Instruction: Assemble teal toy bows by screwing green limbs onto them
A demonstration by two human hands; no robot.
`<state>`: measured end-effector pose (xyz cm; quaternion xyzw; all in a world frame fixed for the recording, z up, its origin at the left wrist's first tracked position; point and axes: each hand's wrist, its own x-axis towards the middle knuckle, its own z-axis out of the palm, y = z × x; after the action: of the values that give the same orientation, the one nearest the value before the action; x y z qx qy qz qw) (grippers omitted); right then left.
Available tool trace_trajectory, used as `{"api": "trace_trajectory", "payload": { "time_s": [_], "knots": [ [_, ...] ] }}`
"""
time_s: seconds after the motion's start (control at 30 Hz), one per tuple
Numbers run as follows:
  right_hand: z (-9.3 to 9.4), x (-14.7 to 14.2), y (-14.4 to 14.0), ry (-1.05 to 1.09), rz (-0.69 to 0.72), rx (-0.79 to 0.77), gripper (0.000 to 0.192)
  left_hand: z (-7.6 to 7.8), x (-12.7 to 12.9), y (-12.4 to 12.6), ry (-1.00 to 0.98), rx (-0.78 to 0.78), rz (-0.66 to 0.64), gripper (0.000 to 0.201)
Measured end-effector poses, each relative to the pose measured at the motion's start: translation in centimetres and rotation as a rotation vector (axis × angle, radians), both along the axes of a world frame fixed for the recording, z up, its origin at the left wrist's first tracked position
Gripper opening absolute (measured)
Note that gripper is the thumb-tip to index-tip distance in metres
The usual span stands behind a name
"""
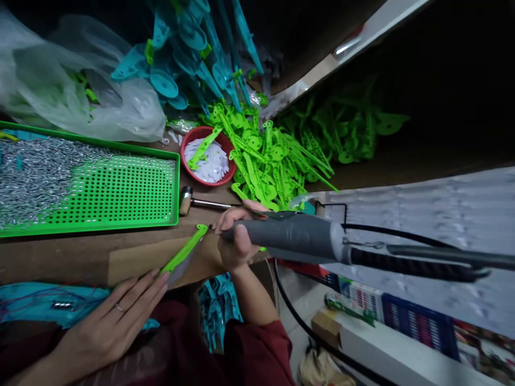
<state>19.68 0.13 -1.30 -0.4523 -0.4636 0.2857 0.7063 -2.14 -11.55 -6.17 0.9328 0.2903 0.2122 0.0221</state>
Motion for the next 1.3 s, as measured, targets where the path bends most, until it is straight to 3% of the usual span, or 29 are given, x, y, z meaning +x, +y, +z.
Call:
{"api": "trace_trajectory", "payload": {
  "time_s": [0.33, 0.47, 0.53, 0.6, 0.63, 0.73, 0.83, 0.93, 1.03, 1.3],
  "knots": [
    [-2.2, -0.4, -0.6, -0.028, 0.106, -0.01, 0.02, 0.2, 0.0, -0.1, -0.009, -0.016, 0.002, 0.044],
    [-2.6, 0.9, -0.7, -0.053, 0.402, -0.017, 0.026, 0.1, -0.2, -0.3, -0.004, -0.004, 0.004, 0.043],
    [-2.0, 1.5, -0.4, -0.094, 0.588, -0.033, 0.03, 0.0, -0.2, -0.3, -0.004, 0.009, 0.008, 0.043],
    [-0.8, 1.5, 0.5, -0.119, 0.665, -0.042, 0.032, 0.1, -0.1, -0.2, -0.004, 0.016, 0.013, 0.043],
    [-0.1, 1.1, 1.2, -0.112, 0.639, -0.025, 0.032, 0.1, 0.0, 0.0, -0.002, 0.014, 0.015, 0.043],
    [1.6, -1.9, 4.4, -0.028, 0.387, 0.102, 0.025, 0.2, 0.5, 0.5, 0.019, 0.009, 0.028, 0.045],
    [1.3, -5.7, 8.0, -0.001, 0.226, 0.105, 0.022, 0.1, 1.2, 0.8, 0.022, 0.009, 0.059, 0.047],
    [-0.5, -7.7, 10.1, -0.01, 0.298, 0.037, 0.024, -0.3, 1.5, 0.7, 0.005, 0.014, 0.068, 0.048],
    [-2.1, -7.7, 10.5, 0.003, 0.33, 0.025, 0.023, -0.7, 1.5, 0.6, -0.006, 0.031, 0.063, 0.049],
    [-2.7, -7.5, 10.4, -0.036, 0.304, -0.025, 0.029, -0.6, 1.4, 1.1, -0.015, 0.038, 0.036, 0.046]
  ]
}}
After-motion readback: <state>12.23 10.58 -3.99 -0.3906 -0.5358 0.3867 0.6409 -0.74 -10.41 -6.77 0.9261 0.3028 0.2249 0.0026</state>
